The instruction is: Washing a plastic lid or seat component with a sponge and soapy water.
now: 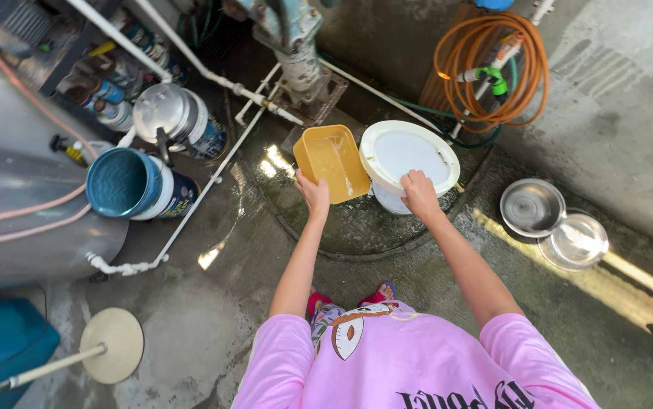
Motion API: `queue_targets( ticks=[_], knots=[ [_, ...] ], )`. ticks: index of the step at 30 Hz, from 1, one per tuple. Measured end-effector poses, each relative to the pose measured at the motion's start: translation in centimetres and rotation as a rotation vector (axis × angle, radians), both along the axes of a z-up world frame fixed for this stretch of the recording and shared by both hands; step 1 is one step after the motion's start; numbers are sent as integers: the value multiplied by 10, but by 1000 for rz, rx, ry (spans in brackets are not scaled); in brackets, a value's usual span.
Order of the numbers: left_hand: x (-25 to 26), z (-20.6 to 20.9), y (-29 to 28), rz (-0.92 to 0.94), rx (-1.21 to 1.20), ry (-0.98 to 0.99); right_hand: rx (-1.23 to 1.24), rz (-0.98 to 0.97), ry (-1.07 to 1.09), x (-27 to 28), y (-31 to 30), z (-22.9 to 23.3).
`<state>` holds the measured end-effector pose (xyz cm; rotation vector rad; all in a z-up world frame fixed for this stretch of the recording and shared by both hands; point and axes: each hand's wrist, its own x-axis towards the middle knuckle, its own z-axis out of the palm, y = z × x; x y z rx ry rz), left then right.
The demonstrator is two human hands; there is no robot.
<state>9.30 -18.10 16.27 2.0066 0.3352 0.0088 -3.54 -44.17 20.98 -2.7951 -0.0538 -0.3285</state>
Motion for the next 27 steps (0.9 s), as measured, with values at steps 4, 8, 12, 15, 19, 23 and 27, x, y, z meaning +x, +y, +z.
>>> queue_targets(
  ticks=[4,8,12,15,19,23,27],
  knots=[
    [-9,-6,42,62,-37,-38,-64,63,12,1,16,8],
    [-16,-7,91,110,-96,-38,-97,115,-24,4,32,18],
    [-35,9,142,131,-351,9,-159,153,-59,5,61,32],
    [-55,-2,183,155,-463,-36,-197,220,-59,7,89,44],
    [-90,32,242,214,-449,-8,-238,305,-67,3,139,75],
    [-130,51,310,256,-522,-4,-242,423,-78,-4,192,96],
    [-174,96,375,297,-476,16,-243,528,-80,-15,251,110]
  ],
)
